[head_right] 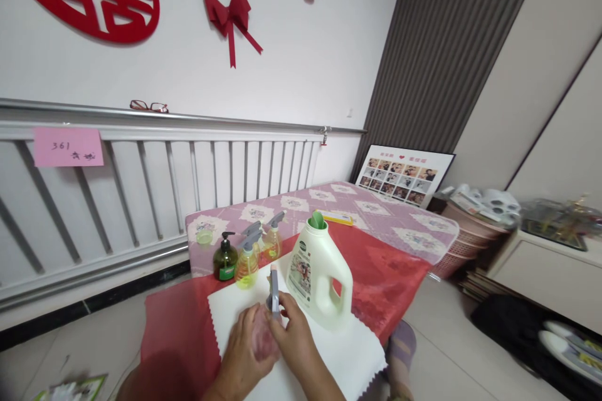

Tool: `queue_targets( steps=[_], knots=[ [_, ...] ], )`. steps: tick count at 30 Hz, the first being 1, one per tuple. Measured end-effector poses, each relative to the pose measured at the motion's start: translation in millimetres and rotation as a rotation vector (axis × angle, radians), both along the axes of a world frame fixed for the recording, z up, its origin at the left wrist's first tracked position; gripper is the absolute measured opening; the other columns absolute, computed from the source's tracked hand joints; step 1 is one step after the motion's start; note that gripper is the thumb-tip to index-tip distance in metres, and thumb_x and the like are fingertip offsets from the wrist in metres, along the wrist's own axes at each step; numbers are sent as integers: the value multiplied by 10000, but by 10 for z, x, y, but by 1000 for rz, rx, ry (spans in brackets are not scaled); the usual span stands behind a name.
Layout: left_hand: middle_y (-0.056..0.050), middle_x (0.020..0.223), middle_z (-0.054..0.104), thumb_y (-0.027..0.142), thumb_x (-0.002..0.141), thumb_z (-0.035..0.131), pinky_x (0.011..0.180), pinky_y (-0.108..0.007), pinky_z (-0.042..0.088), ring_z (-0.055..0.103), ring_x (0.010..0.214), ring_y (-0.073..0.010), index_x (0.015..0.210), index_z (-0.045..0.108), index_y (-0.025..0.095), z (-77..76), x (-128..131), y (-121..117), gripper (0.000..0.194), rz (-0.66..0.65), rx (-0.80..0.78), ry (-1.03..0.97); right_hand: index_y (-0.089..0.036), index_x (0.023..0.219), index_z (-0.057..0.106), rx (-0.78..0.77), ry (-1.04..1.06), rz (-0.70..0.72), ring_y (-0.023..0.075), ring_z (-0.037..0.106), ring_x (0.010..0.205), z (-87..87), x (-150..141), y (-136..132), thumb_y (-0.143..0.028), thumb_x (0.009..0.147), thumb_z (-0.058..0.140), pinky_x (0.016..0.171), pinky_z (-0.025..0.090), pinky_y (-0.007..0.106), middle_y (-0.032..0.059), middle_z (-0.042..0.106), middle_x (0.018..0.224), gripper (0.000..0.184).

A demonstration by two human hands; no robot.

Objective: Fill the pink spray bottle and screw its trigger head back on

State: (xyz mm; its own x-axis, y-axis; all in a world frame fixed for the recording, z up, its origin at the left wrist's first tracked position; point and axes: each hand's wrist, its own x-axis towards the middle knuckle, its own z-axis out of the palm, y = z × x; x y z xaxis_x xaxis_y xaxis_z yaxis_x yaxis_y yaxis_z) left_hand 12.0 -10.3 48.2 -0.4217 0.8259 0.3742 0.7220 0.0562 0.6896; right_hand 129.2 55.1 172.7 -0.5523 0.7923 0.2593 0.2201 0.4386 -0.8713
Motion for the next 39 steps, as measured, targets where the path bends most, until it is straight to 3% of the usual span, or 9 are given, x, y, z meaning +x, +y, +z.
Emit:
queue_targets(
  steps=[3,8,15,25,31,39],
  knots=[
    [-214,1448,567,301,707,664,1132,-535,472,558,1343,-352,1443,398,118,-6,-4,-2,804,-14,17,4,-240,1163,653,-4,-51,62,237,659,934,136,45,15,-292,862,585,876,530,393,60,727,1048,313],
    [-208,1479,555,276,660,669,1158,-512,461,547,1364,-346,1439,410,123,-37,-22,-5,834,-25,24,-46,-216,975,666,70,-154,187,222,645,912,340,119,57,-269,888,559,830,515,358,61,696,1004,148],
    [-209,1506,540,292,630,671,1195,-495,406,517,1390,-352,1440,411,95,132,-23,-46,873,-34,-108,-184,-219,966,637,141,-258,330,227,638,937,488,125,155,-282,917,557,886,516,369,62,661,970,113],
    [-191,1566,474,330,626,687,1235,-459,337,447,1445,-339,1473,375,104,263,-32,-71,930,-68,-184,-219,-219,1036,650,207,-343,373,232,650,929,494,127,229,-256,926,556,865,527,370,63,666,988,150],
    [-198,1554,487,318,613,681,1236,-455,338,454,1441,-338,1463,377,98,237,-22,-54,929,-59,-169,-206,-225,987,650,225,-288,346,224,656,887,454,121,227,-261,924,550,827,534,354,52,669,942,123],
    [-178,1531,523,289,599,692,1201,-431,396,502,1413,-332,1462,366,142,172,2,-19,935,-70,-117,-240,-225,915,607,160,-259,148,226,656,890,222,73,144,-220,831,571,828,515,362,51,683,940,91]
  ],
)
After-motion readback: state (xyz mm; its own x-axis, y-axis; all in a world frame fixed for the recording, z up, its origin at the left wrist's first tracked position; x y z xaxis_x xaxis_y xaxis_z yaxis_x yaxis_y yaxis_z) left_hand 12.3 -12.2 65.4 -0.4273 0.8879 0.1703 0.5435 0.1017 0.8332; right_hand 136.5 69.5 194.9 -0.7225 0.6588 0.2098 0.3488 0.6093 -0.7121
